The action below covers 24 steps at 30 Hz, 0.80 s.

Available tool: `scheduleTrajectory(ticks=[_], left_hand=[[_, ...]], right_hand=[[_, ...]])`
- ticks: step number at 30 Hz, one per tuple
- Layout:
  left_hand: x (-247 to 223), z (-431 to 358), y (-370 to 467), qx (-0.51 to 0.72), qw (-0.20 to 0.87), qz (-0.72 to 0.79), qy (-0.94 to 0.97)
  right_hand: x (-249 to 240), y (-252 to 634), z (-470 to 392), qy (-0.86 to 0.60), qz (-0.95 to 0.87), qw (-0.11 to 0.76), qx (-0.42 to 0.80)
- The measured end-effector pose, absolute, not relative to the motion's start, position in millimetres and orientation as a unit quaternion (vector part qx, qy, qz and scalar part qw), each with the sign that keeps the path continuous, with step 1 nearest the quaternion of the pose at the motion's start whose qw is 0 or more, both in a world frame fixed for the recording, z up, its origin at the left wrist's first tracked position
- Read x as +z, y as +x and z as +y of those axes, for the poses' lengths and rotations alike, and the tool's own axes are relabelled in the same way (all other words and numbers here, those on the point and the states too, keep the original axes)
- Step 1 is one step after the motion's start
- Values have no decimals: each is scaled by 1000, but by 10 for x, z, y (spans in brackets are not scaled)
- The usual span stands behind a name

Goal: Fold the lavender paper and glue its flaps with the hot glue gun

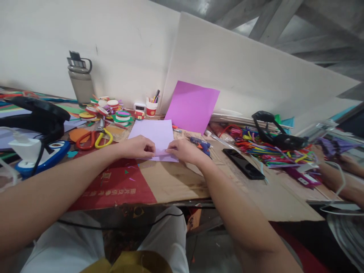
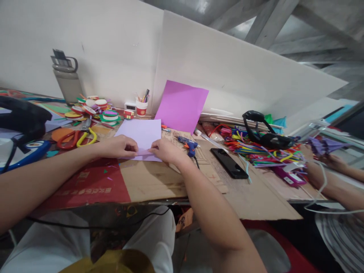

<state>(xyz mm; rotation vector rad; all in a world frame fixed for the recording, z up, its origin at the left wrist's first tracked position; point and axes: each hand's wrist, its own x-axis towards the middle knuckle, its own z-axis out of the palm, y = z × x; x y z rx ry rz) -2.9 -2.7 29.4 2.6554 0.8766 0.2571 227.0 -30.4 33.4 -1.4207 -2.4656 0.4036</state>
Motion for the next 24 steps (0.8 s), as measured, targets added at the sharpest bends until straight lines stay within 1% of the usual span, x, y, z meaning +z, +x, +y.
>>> scheduleTrajectory(ticks=[4,10,13,16,20,22,24], left_hand=[[290,-25,-35,110,207,334,913],[281,-7,-62,130,244,368,888],[257,5,-64,132,260,363,885],[243,12,-58,137,244,355,892],[260,12,-52,132,230,350,898],[279,3,-48,127,237,354,896],[300,-12,-43,118,244,366,890]], right_hand=[[299,2295,-264,-497,-841,157,147],[318,2355,-217,-504,-803,300,106],[365,2508,-239,-553,-761,331,75],[378,2742,-310,-640,-717,276,-16],[280,3022,-438,-715,-673,144,-126],[193,3106,-475,-749,-644,97,-124],[105,3156,-474,-772,-627,66,-85]])
